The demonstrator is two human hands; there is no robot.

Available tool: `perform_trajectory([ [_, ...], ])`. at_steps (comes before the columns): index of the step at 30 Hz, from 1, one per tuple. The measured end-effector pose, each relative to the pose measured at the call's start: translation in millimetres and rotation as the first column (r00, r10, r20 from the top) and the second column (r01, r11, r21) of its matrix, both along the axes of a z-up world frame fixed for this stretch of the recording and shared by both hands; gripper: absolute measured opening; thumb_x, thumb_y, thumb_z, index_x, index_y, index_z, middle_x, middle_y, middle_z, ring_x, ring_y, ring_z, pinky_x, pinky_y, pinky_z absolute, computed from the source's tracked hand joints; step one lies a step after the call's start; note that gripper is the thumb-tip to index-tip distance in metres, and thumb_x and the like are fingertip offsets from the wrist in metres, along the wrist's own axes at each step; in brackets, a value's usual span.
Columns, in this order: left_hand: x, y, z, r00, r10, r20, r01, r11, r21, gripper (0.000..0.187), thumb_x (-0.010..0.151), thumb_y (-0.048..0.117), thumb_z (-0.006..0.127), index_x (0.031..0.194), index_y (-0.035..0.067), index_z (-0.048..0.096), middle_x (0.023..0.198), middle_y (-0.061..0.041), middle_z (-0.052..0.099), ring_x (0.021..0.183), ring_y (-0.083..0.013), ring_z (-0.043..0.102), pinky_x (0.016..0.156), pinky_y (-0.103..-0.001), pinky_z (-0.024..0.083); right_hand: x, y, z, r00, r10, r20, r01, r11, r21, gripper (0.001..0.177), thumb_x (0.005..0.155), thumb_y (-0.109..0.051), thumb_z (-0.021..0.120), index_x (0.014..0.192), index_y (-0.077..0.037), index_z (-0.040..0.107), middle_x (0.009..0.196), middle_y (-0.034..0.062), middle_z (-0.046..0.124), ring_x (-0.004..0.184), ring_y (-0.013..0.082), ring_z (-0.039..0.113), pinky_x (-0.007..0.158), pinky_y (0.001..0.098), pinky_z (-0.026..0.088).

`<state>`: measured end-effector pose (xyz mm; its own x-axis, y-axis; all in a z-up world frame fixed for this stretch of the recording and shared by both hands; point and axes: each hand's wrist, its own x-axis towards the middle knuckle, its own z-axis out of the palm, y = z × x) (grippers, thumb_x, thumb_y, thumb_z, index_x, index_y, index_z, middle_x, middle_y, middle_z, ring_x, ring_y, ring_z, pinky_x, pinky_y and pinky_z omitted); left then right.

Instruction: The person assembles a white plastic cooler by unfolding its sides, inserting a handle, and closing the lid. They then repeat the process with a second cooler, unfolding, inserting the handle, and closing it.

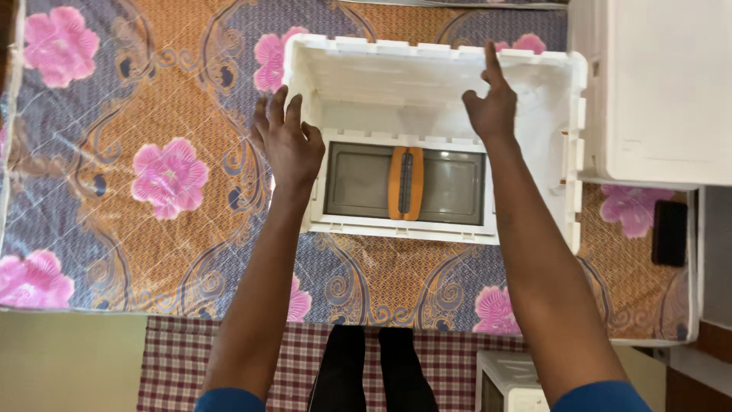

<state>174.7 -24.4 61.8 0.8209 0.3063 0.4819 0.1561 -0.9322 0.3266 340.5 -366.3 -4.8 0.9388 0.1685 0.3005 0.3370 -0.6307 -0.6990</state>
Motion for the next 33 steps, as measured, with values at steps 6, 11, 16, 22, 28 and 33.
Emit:
perform_trajectory([
  [6, 38.2, -66.9, 5.7, 0.932, -0.363, 0.007, 0.359, 0.921, -0.15, 0.053, 0.09, 0.005, 0.065, 0.142, 0.005, 0.061, 0.16, -0.014, 0.046, 0.152, -0.0394, 0.034, 0.121, -0.059, 0.032, -23.5, 0.9, 17.8, 0.951, 0.11, -0.288, -0.058, 0.981, 0.183, 0.104, 0.093, -0.012, 0.074, 0.168, -0.029, 0.005, 0.156, 0.0254, 0.048, 0.124, 0.0329, 0.073, 0.097, 0.0406, 0.063],
  [11, 84.1, -120.8, -1.5, 0.827, -0.545, -0.137, 0.522, 0.835, -0.173, 0.071, 0.09, 0.008, 0.066, 0.157, 0.009, 0.045, 0.168, -0.013, 0.031, 0.156, -0.0368, 0.027, 0.124, -0.054, 0.032, -37.4, -47.2, 37.8, 0.962, 0.027, 0.271, 0.037, 0.973, -0.229, 0.077, 0.101, -0.005, 0.074, 0.166, -0.013, 0.033, 0.161, 0.0197, 0.048, 0.151, 0.0359, 0.05, 0.127, 0.045, 0.048],
  [16, 114.9, -146.9, -11.5, 0.827, -0.451, -0.336, 0.436, 0.892, -0.124, 0.091, 0.087, 0.015, 0.071, 0.163, 0.005, 0.023, 0.17, -0.012, 0.019, 0.156, -0.0354, 0.024, 0.121, -0.053, 0.031, -43.5, -110.2, 46.1, 0.945, -0.122, 0.305, 0.232, 0.905, -0.356, 0.072, 0.092, -0.008, 0.075, 0.152, 0.012, 0.04, 0.154, 0.0335, 0.04, 0.144, 0.0489, 0.039, 0.118, 0.0514, 0.038],
  [22, 122.3, -147.4, -32.0, 0.817, -0.444, -0.368, 0.375, 0.894, -0.246, 0.097, 0.088, 0.019, 0.075, 0.165, 0.006, 0.016, 0.174, -0.01, 0.012, 0.156, -0.0352, 0.026, 0.118, -0.046, 0.04, -43.6, -134.0, 31.6, 0.979, -0.174, 0.111, 0.19, 0.968, -0.161, 0.059, 0.097, -0.009, 0.069, 0.147, 0.012, 0.048, 0.151, 0.0305, 0.051, 0.141, 0.0445, 0.052, 0.122, 0.0463, 0.043],
  [28, 126.0, -143.7, -44.1, 0.829, -0.454, -0.327, 0.391, 0.888, -0.241, 0.099, 0.09, 0.025, 0.078, 0.165, 0.008, 0.017, 0.174, -0.009, 0.011, 0.156, -0.037, 0.027, 0.123, -0.046, 0.036, -42.3, -129.4, 24.9, 0.971, -0.185, 0.151, 0.205, 0.971, -0.124, 0.053, 0.095, -0.008, 0.07, 0.141, 0.014, 0.054, 0.144, 0.0326, 0.057, 0.135, 0.045, 0.057, 0.118, 0.0459, 0.045],
  [33, 128.3, -139.7, -50.2, 0.816, -0.497, -0.295, 0.409, 0.858, -0.312, 0.098, 0.095, 0.029, 0.076, 0.166, 0.006, 0.014, 0.174, -0.012, 0.01, 0.158, -0.0397, 0.024, 0.124, -0.047, 0.034, -43.3, -129.1, 24.2, 0.973, -0.191, 0.129, 0.202, 0.976, -0.081, 0.052, 0.095, -0.01, 0.071, 0.14, 0.012, 0.056, 0.144, 0.0315, 0.059, 0.135, 0.0439, 0.058, 0.118, 0.0457, 0.045],
])
